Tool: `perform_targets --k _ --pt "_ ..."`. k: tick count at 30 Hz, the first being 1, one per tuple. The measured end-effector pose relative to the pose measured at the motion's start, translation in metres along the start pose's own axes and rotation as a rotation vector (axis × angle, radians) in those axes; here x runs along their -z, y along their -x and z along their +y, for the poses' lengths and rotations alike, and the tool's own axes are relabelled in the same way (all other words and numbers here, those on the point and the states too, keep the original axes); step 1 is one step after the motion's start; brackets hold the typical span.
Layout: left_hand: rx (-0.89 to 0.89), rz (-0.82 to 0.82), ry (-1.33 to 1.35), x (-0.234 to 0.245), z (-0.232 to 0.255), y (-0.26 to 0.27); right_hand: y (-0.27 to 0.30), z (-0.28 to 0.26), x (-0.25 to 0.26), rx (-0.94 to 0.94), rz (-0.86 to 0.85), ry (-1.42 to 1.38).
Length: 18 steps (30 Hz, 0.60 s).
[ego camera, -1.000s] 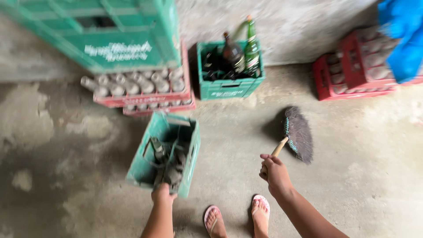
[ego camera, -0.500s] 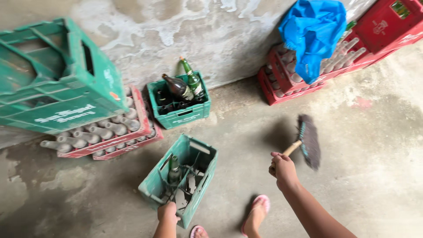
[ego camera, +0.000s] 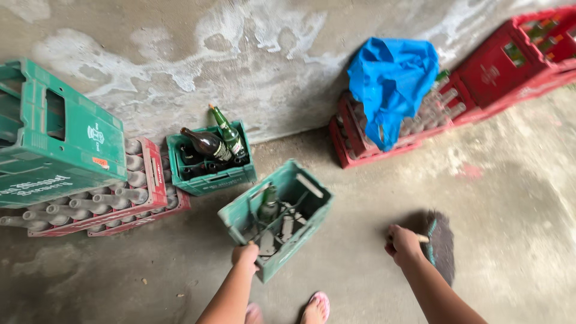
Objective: The person sweeps debris into a pile by hand using a small brush and then moves several plastic crates to a shelf before placing a blue cloth on the shelf.
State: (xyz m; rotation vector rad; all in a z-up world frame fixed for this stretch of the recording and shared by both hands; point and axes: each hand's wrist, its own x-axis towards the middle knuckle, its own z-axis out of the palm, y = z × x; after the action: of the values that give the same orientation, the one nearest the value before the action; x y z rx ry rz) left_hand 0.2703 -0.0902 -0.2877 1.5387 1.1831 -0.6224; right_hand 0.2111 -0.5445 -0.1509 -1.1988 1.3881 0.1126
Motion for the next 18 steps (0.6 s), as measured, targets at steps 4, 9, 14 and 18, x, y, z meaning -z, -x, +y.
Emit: perform_targets --k 4,9,14,18 --pt "-0.128 0.063 -0.148 -0.065 0.043 -0.008 -0.024 -0.021 0.004 -0.009 -0.033 0.037" --pt "-0.265 0.058 -0.111 -0.142 0.104 -0.051 -0.053 -0.045 -0.018 -0.056 -0.023 -0.072" --pt "-0.369 0.042 -0.199 -0.194 0.163 -0.108 -0.092 -0.064 -0.065 -0.108 -0.105 0.014" --pt "-0.539 0.083 -0.170 -0.219 0.187 -0.154 -0.107 -0.081 -0.112 -0.120 -0.104 0.068"
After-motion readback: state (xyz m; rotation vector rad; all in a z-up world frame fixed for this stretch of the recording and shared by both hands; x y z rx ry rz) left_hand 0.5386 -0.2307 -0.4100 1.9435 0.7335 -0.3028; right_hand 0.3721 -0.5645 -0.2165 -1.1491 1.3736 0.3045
